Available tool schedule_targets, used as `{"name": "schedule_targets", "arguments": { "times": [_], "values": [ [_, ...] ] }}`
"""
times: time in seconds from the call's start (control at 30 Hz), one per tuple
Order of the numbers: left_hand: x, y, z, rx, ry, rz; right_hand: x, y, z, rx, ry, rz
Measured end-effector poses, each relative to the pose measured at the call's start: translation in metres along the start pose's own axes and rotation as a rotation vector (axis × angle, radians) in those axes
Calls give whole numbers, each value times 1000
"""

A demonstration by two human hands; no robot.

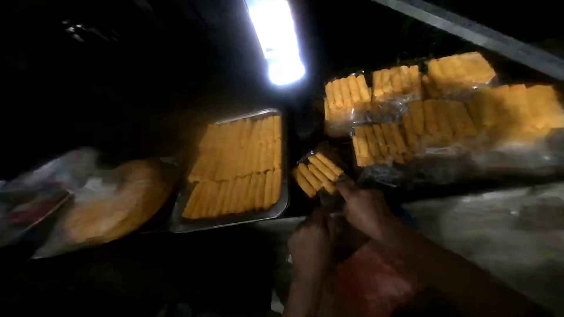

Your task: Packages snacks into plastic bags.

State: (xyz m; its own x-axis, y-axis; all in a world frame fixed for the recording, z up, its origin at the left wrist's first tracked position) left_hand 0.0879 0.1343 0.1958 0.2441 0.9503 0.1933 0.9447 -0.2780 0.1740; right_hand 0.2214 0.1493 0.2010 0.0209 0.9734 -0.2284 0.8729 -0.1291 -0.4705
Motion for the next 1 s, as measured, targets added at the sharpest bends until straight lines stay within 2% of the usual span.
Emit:
{"name": "schedule_targets", "arguments": {
  "times": [0.1, 0.17, 0.27, 0.53, 0.63, 0.67, 0.7, 0.83, 0.9, 1.0],
  "values": [
    [0, 0, 2, -2, 56, 22, 1, -1, 4, -23, -44, -57],
    [0, 1, 2, -12, 34, 16, 3, -4, 6, -18, -64, -92],
    [-1, 0, 1, -13, -15, 4, 6, -6, 6, 19, -147, -75],
    [0, 0, -2, 17, -24, 5, 15, -12, 9, 8, -167, -84],
    [-1, -2, -1, 21, 32, 22, 8, -12, 7, -22, -206, -94],
    [-2, -3, -2, 4, 12, 14, 4, -11, 6, -4, -173, -118],
    [-3, -4, -1, 6, 29, 30, -1, -8, 6, 17, -66, -164],
    [-9, -5, -5, -31, 62, 52, -24, 0, -6, 82, 606, -387],
    [-10, -8, -6, -52, 56, -5, -22, -1, -12, 70, 699, -428],
    [-5, -12, -2, -106, -43, -120, 4, -6, -7, 30, 602, -492]
  ]
}}
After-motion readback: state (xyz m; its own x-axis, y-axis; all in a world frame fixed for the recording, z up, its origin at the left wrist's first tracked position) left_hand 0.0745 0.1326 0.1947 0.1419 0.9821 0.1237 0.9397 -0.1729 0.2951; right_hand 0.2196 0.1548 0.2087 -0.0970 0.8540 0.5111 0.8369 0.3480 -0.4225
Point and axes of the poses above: each hand's wrist, its own x-axis towards the middle knuckle, its own z-axis out of the palm, y = z × x, the point moved 6 cm from there along x, towards the middle knuckle, and after that the axes turned 4 degrees about x, right-handed, at the moved point
